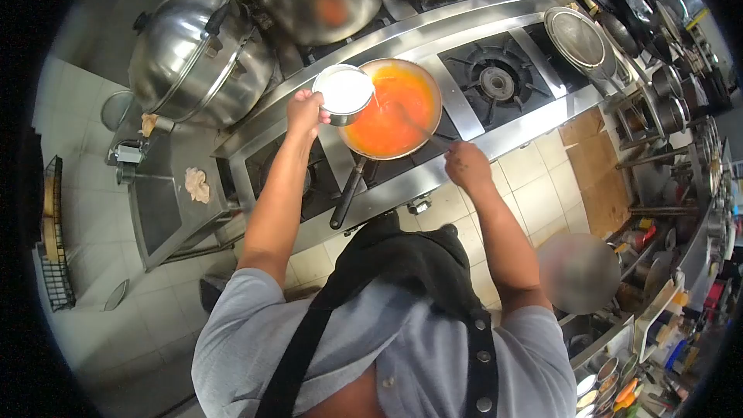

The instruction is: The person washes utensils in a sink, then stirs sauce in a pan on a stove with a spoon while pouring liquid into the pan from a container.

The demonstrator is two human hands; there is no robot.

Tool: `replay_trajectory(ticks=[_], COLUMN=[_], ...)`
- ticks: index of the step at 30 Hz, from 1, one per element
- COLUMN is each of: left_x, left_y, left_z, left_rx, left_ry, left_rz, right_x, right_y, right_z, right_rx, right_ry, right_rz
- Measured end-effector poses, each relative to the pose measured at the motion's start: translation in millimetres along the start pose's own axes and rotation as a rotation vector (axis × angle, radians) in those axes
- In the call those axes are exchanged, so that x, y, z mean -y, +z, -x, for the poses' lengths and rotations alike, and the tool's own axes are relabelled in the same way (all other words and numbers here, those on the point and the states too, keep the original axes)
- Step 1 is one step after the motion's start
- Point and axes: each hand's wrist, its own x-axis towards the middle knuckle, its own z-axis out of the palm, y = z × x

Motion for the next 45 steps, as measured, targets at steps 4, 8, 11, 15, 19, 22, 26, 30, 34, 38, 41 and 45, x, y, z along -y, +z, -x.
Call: replay_trajectory(ticks=[4,8,11,15,19,22,26,30,34,38,41,45], left_x=[-1.9,-0.4,-1.8,-0.9,-1.7,0.7,6.6,3.8,-1.4,-9.7,-14.3,-18.3], left_y=[-2.0,-1.6,-0.7,-1.2,-1.2,-8.2,-13.8,-27.8,-44.4,-67.6,-77.4,-93.6], left_z=[0.3,2.4,6.0,9.1,12.0,14.3,19.5,30.8,46.2,65.9,80.7,96.4], left_rx=[0.001,-0.014,0.006,0.005,-0.002,0.003,-0.02,-0.028,-0.016,-0.061,-0.086,-0.109], left_ry=[0.003,0.007,-0.003,-0.002,-0.034,-0.053,-0.072,-0.058,-0.054,-0.019,-0.008,-0.012], left_rz=[0.019,0.004,0.003,0.029,0.068,0.135,0.241,0.277,0.264,0.295,0.308,0.313], right_x=[2.5,3.6,4.3,-6.7,-0.7,-8.4,0.7,-11.4,-5.9,-12.3,-5.9,-14.0], right_y=[-22.6,-1.8,-10.5,-12.7,3.4,-21.3,9.5,-14.1,8.1,-18.5,7.1,-18.9], right_z=[2.6,-2.8,-1.5,-1.6,-3.2,2.1,-6.3,-5.2,-10.1,-5.5,-14.1,-4.9], right_rx=[0.059,0.028,0.056,0.059,0.014,0.132,0.02,0.114,-0.012,0.041,0.026,0.122], right_ry=[0.016,0.01,0.018,0.022,-0.048,0.073,-0.003,0.009,-0.073,-0.072,-0.056,-0.032], right_rz=[-0.017,0.002,-0.031,-0.043,-0.066,-0.118,-0.07,-0.03,0.0,-0.013,-0.029,-0.058])
